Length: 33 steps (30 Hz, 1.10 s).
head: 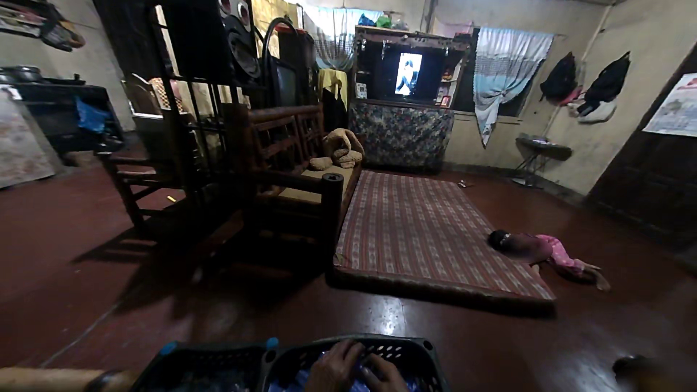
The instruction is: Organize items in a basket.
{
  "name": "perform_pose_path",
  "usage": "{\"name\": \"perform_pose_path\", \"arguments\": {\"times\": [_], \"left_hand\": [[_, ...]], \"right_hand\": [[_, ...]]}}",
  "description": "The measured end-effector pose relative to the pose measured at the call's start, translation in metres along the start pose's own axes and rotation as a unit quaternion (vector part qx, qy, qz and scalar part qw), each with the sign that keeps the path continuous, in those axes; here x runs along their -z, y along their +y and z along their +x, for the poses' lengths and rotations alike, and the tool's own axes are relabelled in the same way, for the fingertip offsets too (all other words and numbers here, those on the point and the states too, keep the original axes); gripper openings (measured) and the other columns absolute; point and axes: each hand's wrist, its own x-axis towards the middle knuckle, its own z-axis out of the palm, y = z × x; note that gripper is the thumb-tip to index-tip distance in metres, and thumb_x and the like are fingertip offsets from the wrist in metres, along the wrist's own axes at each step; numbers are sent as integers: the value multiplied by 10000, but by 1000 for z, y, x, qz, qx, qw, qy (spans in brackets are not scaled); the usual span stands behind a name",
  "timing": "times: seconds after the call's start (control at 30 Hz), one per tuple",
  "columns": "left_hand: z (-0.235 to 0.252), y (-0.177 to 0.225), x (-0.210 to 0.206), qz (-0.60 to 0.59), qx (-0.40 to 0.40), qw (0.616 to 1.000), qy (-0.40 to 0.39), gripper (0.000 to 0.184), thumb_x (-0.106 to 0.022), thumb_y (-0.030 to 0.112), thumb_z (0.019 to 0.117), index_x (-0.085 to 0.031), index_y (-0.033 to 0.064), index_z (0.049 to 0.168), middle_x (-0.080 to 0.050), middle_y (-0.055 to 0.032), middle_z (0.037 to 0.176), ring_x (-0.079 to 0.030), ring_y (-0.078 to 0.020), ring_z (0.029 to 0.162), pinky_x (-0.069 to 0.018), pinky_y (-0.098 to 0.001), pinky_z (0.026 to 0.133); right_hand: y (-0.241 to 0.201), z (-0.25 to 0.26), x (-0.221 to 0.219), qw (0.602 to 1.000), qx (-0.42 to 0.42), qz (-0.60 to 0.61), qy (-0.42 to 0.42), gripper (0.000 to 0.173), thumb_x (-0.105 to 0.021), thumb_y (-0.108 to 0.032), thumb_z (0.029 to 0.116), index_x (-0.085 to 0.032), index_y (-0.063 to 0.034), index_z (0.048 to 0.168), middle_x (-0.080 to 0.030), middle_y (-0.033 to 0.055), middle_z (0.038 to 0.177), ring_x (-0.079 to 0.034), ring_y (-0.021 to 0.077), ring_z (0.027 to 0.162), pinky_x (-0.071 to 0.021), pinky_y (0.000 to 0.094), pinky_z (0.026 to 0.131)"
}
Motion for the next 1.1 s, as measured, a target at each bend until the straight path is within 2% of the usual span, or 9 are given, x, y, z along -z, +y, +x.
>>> {"name": "perform_pose_path", "arguments": {"times": [0.07, 0.13, 0.23, 0.37, 0.47, 0.57, 0.7, 0.83, 1.1], "left_hand": [[1, -5, -4, 5, -82, 995, 59, 198, -661, 20, 935, -735, -17, 1115, -709, -253, 1134, -718, -416, 1019, -599, -533, 835], [2, -4, -1, -10, -132, 988, 76, 188, -654, 8, 933, -768, 11, 1083, -721, -229, 1066, -724, -379, 986, -602, -489, 840], [1, -4, -1, -40, -144, 986, 75, 134, -645, 19, 948, -768, 7, 998, -726, -209, 1010, -729, -336, 958, -607, -423, 844], [-2, -2, 3, -175, -23, 983, 43, 167, -612, -24, 941, -690, -119, 1055, -707, -254, 1005, -717, -337, 908, -589, -441, 847], [-1, 3, 8, -285, 117, 950, 48, 233, -570, 60, 1006, -647, -135, 1107, -701, -195, 913, -693, -211, 797, -581, -369, 789], [1, 2, 9, -346, 189, 917, 54, 254, -529, 92, 1038, -634, -125, 1120, -692, -138, 873, -681, -145, 762, -586, -337, 776], [4, -1, 10, -419, 237, 873, 82, 197, -492, 70, 1049, -604, -87, 1091, -668, -46, 836, -668, -79, 721, -593, -277, 727], [6, -1, 16, -468, 262, 837, 109, 154, -475, 49, 1057, -590, -51, 1078, -681, -14, 804, -677, -72, 690, -599, -258, 692], [9, -2, 24, -484, 263, 819, 159, 129, -474, 14, 1045, -590, -37, 1069, -688, 3, 806, -683, -59, 688, -602, -238, 681]], "right_hand": [[1, -1, -1, 998, -11, 66, 12, 287, -446, -81, 1064, -575, 96, 1249, -590, 87, 889, -502, 81, 670, -458, 275, 635], [1, -3, 0, 992, -15, 127, 19, 277, -422, -67, 1063, -571, 89, 1237, -569, 30, 829, -494, 45, 639, -455, 245, 613], [6, -1, 0, 977, -33, 212, 9, 223, -417, -89, 1077, -584, 29, 1167, -569, -33, 773, -491, 13, 583, -449, 206, 564], [8, 1, -1, 968, -34, 247, -3, 215, -402, -92, 1081, -590, 9, 1109, -571, -44, 748, -514, 16, 580, -466, 200, 564], [7, 0, -1, 970, -12, 241, 1, 214, -432, -111, 1076, -609, 8, 1084, -573, -42, 749, -497, 11, 570, -452, 196, 552], [6, 0, -1, 968, -6, 249, -6, 202, -435, -119, 1076, -602, -5, 1072, -559, -50, 745, -470, 3, 554, -434, 190, 537], [1, -1, -2, 962, -5, 271, -9, 187, -444, -109, 1071, -602, -11, 1093, -564, -58, 751, -472, -5, 557, -429, 179, 536], [-2, -1, -2, 962, -4, 273, -7, 188, -458, -85, 1065, -613, 5, 1121, -586, -50, 776, -477, -9, 565, -424, 173, 535], [-5, -4, -4, 967, 7, 254, 23, 190, -488, -71, 1046, -625, 26, 1136, -607, -34, 805, -523, 2, 611, -467, 193, 585]]}}
